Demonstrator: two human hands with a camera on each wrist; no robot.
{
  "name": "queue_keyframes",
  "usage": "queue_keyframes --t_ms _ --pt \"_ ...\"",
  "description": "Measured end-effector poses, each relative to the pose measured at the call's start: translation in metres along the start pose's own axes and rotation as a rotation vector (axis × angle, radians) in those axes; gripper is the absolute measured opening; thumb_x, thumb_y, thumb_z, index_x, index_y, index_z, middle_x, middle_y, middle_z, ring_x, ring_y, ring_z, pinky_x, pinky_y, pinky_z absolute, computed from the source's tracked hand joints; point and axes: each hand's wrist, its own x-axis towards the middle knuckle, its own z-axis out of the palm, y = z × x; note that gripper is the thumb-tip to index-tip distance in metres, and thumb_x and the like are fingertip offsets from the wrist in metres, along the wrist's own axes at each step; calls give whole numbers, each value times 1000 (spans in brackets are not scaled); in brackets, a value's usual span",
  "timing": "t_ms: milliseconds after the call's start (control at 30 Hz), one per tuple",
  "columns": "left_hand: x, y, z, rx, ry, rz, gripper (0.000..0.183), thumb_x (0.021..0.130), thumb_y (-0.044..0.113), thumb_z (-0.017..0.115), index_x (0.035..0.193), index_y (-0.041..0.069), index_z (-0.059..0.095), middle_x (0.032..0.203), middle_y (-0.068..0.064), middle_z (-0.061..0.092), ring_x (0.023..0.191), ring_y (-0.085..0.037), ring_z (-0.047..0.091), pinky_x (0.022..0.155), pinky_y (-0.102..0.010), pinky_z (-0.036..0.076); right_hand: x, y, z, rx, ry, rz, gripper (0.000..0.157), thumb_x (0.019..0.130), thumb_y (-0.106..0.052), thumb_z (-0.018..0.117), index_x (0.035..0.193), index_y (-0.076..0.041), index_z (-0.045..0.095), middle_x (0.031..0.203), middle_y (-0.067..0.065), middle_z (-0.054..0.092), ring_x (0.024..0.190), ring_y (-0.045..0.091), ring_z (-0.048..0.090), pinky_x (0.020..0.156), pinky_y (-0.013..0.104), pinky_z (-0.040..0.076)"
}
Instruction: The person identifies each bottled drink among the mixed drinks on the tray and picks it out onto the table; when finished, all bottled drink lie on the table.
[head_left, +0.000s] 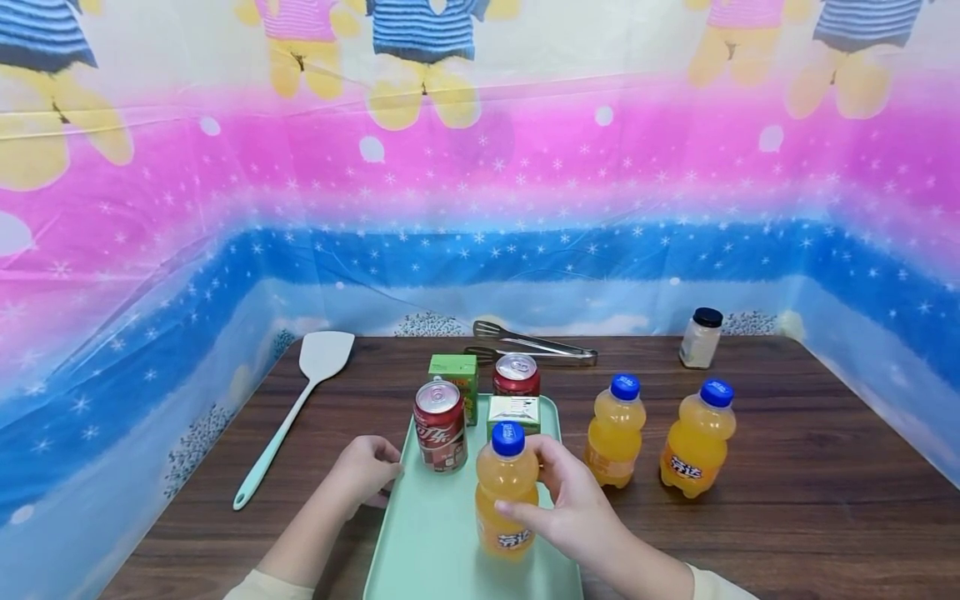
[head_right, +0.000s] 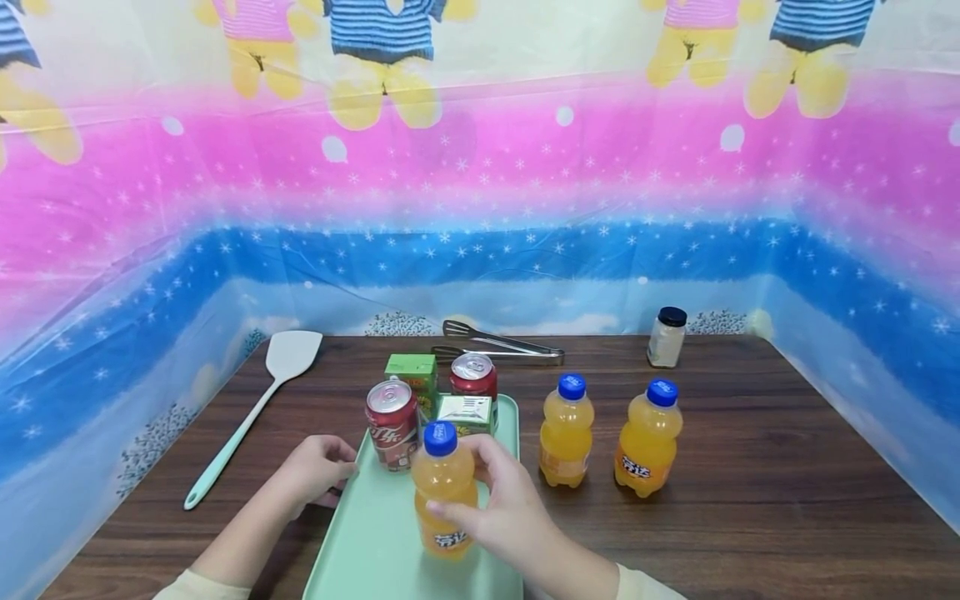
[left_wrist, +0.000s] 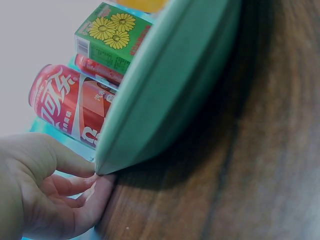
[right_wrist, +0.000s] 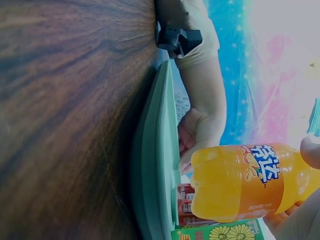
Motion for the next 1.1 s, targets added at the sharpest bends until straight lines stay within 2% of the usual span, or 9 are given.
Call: queue_keyframes --t_ms 800,1100 --pt "-2 1 -1 14 8 -7 7 88 -1 58 93 -5 57 85 -16 55 71 -24 59 55 -38 56 -11 -1 -9 10 -12 7 52 80 -12 74 124 -8 47 121 7 55 115 23 51 103 50 35" --pt "-2 2 0 18 10 -3 7 87 -1 58 93 -5 58 85 -16 55 71 -24 59 54 -37 56 -14 2 -15 -1 -2 -28 51 79 -14 75 122 -8 48 120 7 55 114 22 52 103 50 35"
